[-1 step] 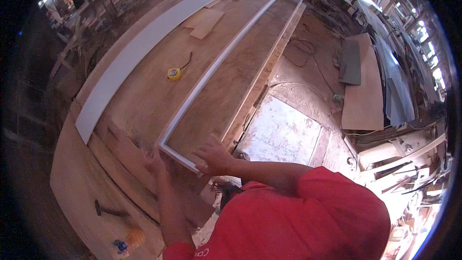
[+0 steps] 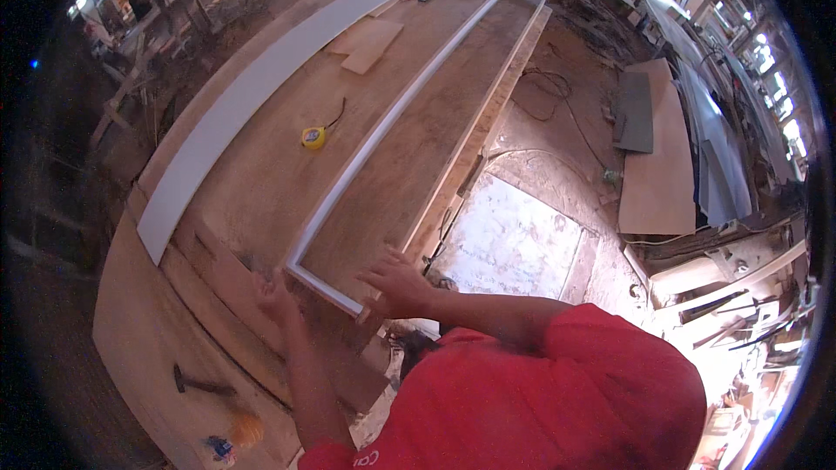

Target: The person assembles a wooden frame by positioning white and natural wood strips on a workbench and securing them with a pneumatic nail gun. They handle multiple strips, aligning them and fastening them together to form a rectangular frame structure.

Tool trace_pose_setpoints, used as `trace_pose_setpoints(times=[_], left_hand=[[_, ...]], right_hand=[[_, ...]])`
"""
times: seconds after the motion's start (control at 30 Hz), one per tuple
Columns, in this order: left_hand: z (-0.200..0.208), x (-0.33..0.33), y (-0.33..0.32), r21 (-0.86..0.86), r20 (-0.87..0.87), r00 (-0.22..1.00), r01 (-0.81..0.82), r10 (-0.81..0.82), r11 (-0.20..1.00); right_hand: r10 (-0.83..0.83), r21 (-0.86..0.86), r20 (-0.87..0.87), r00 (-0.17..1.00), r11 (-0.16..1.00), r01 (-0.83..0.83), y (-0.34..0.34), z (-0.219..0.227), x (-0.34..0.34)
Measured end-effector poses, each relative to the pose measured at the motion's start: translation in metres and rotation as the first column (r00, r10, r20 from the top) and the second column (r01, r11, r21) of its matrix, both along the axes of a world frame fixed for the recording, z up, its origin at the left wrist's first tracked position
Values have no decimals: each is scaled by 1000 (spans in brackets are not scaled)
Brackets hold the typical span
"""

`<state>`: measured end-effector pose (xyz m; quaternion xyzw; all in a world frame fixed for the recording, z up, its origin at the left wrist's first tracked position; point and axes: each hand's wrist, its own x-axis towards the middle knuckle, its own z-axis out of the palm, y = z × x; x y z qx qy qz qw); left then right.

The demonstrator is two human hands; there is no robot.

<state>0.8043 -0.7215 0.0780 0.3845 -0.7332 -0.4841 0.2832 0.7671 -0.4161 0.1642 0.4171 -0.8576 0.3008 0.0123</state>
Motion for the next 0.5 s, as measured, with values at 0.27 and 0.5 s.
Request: trace_pose_setpoints(times=[0.27,0.5], left_hand=[[108,21,141,-238,-131,981,-174,146,956],[65,-63,369,-281,-176,902,337,-394,898]], right_hand=[[-240,88,167,956,970,228,193,-34,-15],[-214,336,504,837,941,38,376,-76,-77]])
